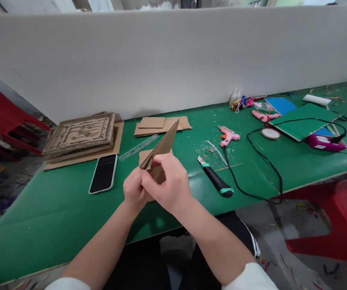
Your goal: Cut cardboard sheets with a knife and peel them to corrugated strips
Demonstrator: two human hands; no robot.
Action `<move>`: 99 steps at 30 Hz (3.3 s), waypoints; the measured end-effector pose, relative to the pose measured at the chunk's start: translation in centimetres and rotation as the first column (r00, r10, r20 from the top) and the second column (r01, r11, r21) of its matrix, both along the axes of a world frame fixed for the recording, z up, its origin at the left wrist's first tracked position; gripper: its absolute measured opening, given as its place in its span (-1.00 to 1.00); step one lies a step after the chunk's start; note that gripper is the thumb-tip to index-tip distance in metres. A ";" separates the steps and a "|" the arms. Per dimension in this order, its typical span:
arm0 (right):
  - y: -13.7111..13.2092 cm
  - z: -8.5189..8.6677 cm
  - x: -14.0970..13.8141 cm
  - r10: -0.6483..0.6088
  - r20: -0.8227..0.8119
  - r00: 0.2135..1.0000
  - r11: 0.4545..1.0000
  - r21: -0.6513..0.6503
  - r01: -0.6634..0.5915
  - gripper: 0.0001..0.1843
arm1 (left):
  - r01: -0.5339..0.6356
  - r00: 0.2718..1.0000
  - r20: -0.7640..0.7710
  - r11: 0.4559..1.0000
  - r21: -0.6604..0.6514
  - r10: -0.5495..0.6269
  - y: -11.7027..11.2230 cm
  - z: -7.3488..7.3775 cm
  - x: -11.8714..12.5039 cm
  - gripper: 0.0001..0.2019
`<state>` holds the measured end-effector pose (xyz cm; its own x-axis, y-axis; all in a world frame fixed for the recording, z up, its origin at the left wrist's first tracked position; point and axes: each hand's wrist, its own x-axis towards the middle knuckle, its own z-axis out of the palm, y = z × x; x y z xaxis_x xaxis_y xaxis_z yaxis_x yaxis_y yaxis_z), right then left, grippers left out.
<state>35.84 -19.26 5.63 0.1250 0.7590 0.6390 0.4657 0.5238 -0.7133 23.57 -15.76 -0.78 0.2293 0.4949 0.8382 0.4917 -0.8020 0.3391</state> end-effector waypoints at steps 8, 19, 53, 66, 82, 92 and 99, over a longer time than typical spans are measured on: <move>-0.1 0.1 0.5 0.179 -0.097 0.979 0.978 -0.089 -0.188 -0.93 | -0.020 1.000 -0.004 1.000 0.019 0.020 0.1 0.3 -0.1 -0.60; 0.0 0.5 1.3 0.220 -0.098 0.971 0.964 -0.128 -0.231 -0.93 | 0.018 0.998 -0.065 0.999 0.037 -0.015 0.4 0.6 -0.4 -0.58; 1.4 -0.9 1.2 0.234 -0.579 0.781 0.912 -0.148 -0.383 -0.92 | 0.127 0.992 0.027 0.973 -0.192 -0.124 -0.7 1.8 0.4 -0.46; 0.9 -0.1 1.4 0.257 -0.493 0.831 0.923 -0.130 -0.362 -0.82 | 0.009 0.999 0.038 0.997 -0.072 -0.006 -0.5 2.7 1.4 -0.51; 1.1 0.0 2.1 0.334 -0.464 0.821 0.886 -0.144 -0.442 -0.91 | 0.092 0.995 0.049 0.974 -0.206 -0.083 -0.5 2.6 1.5 -0.53; 0.8 -0.6 1.6 0.031 -0.172 0.985 0.985 -0.160 -0.059 -0.95 | 0.091 0.994 0.073 0.973 -0.214 -0.077 -0.8 2.5 2.2 -0.55; 0.1 0.4 0.9 -0.093 -0.237 0.967 0.995 -0.048 0.084 -0.74 | 0.062 0.996 0.064 0.995 -0.078 -0.057 -0.4 1.6 2.3 -0.55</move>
